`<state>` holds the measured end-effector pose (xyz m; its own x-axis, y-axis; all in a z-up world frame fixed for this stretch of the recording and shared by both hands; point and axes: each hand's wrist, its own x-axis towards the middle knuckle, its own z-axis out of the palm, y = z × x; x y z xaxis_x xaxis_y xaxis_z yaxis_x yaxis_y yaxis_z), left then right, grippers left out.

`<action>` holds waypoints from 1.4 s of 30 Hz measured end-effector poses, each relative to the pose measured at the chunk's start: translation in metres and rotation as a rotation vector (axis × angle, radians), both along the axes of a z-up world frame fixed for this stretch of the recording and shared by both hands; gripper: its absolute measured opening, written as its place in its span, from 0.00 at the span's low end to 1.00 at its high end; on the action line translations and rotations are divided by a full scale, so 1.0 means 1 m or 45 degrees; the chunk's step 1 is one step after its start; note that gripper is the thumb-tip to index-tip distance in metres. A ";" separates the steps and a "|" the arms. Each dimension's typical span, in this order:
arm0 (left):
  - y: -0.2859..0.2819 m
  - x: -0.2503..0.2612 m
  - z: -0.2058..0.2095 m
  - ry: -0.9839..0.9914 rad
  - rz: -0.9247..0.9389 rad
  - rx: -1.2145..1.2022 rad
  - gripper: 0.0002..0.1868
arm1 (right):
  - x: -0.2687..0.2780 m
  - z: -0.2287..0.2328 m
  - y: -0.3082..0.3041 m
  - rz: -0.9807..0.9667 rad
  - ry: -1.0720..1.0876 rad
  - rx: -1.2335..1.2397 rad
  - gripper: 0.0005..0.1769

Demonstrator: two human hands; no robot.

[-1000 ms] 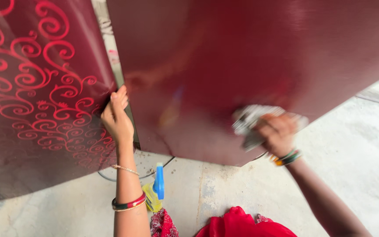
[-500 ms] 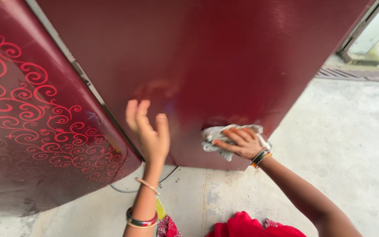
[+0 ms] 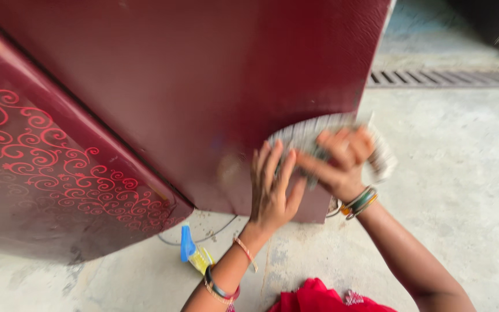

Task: The person wipes the top and side of a maroon refrigerator using a cloth and a spray bottle. They repeatedly spray cleaner and wipe the exterior surfaces, focusing on the top and side panels.

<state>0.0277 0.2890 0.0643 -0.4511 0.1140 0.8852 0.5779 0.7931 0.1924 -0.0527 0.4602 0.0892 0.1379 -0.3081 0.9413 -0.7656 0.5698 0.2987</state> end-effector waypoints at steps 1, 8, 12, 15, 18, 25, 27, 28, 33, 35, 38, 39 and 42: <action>0.008 -0.007 0.010 0.024 0.006 0.047 0.33 | 0.001 0.012 0.001 -0.057 0.016 -0.120 0.17; 0.036 -0.041 0.031 0.091 0.112 0.073 0.32 | -0.024 0.009 0.030 0.030 -0.239 -0.120 0.18; 0.041 -0.045 -0.020 0.084 0.149 0.025 0.31 | -0.062 -0.056 0.026 0.246 -0.035 -0.233 0.24; 0.044 -0.050 -0.070 0.071 0.145 0.035 0.32 | -0.064 -0.121 0.030 0.191 -0.051 -0.203 0.26; 0.043 -0.051 -0.121 -0.013 0.120 0.087 0.33 | -0.064 -0.183 0.033 0.146 -0.118 -0.171 0.25; 0.037 -0.035 -0.232 -0.507 0.172 0.362 0.30 | -0.040 -0.277 0.043 -0.064 -0.431 0.211 0.28; 0.034 -0.023 -0.264 -0.827 0.165 0.667 0.25 | -0.024 -0.284 0.043 -0.070 -0.687 0.483 0.31; 0.034 -0.014 -0.279 -0.879 0.135 0.871 0.26 | -0.016 -0.285 0.043 -0.076 -0.811 0.626 0.32; 0.029 0.031 -0.339 -1.259 0.081 2.098 0.40 | 0.005 -0.272 0.013 0.055 -1.409 0.657 0.21; 0.017 0.044 -0.355 -1.374 0.016 2.257 0.40 | 0.010 -0.270 -0.003 0.103 -1.979 0.581 0.18; -0.010 0.048 -0.364 -1.309 -0.310 2.291 0.45 | 0.005 -0.270 -0.025 0.446 -2.790 0.174 0.18; -0.016 0.047 -0.362 -1.244 -0.457 2.264 0.48 | 0.002 -0.270 -0.031 0.704 -2.929 -0.005 0.18; -0.031 0.050 -0.346 -1.216 -0.854 2.082 0.47 | 0.002 -0.269 -0.035 1.058 -3.206 -0.223 0.20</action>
<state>0.0780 0.2585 -0.2818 -0.9863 -0.0790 -0.1448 -0.0544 -0.6728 0.7378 -0.0505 0.4256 -0.1802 -0.5644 -0.7094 -0.4223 0.5119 0.1006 -0.8531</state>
